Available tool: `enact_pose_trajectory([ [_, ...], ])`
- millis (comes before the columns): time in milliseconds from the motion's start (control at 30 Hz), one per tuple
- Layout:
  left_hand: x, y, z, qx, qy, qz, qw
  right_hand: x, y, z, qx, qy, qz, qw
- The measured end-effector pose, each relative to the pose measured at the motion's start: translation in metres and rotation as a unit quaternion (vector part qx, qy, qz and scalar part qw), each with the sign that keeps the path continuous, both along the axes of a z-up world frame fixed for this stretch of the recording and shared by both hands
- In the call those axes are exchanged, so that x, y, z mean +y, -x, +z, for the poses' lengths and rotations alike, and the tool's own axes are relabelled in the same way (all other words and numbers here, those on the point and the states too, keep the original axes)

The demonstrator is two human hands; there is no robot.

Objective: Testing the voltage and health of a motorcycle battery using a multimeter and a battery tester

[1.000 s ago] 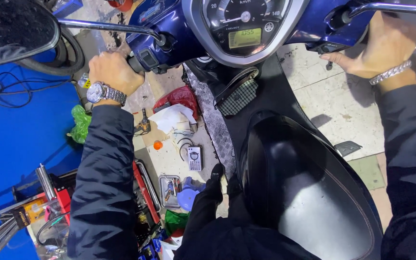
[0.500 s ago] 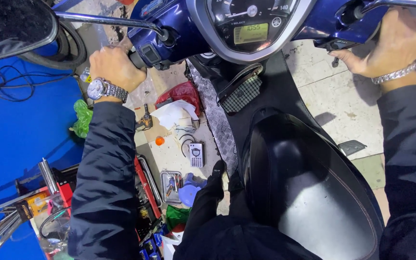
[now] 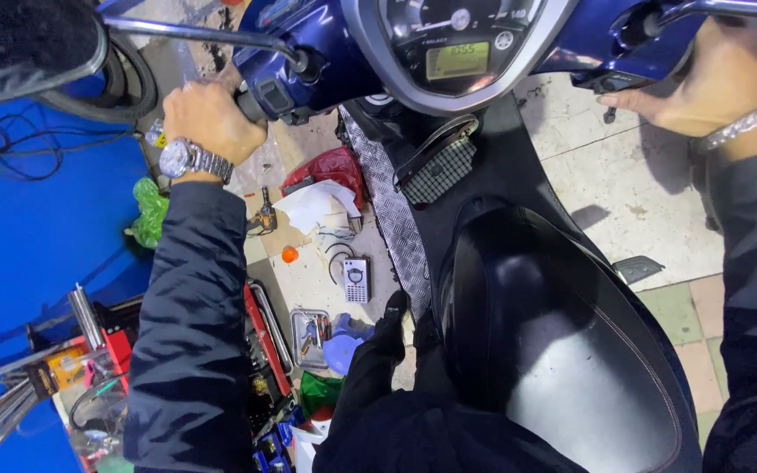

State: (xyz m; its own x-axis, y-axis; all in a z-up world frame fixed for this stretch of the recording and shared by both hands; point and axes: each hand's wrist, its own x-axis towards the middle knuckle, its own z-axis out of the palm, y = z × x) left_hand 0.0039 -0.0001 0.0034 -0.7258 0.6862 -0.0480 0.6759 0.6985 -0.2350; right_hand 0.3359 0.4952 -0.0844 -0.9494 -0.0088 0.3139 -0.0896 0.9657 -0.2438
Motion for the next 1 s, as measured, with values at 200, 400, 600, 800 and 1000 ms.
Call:
enact_pose_trajectory([
  [200,-0.006,0.003,-0.008,0.023,-0.004,-0.003,1.0,-0.006,0.006,0.009,0.043,0.059,0.071,0.995],
  [400,-0.006,0.002,-0.009,0.035,-0.016,-0.016,0.999,0.007,-0.011,-0.025,0.109,-0.147,-0.057,0.981],
  [600,-0.007,0.001,-0.006,0.036,-0.037,-0.036,0.998,0.0,-0.014,-0.02,0.067,-0.17,-0.097,0.978],
  [800,-0.007,0.001,-0.006,0.041,-0.009,-0.022,0.999,0.005,-0.016,-0.035,0.118,-0.272,-0.137,0.945],
  [1000,-0.009,0.002,-0.008,0.045,-0.013,-0.027,0.999,0.028,-0.018,-0.099,0.191,-0.262,-0.112,0.939],
])
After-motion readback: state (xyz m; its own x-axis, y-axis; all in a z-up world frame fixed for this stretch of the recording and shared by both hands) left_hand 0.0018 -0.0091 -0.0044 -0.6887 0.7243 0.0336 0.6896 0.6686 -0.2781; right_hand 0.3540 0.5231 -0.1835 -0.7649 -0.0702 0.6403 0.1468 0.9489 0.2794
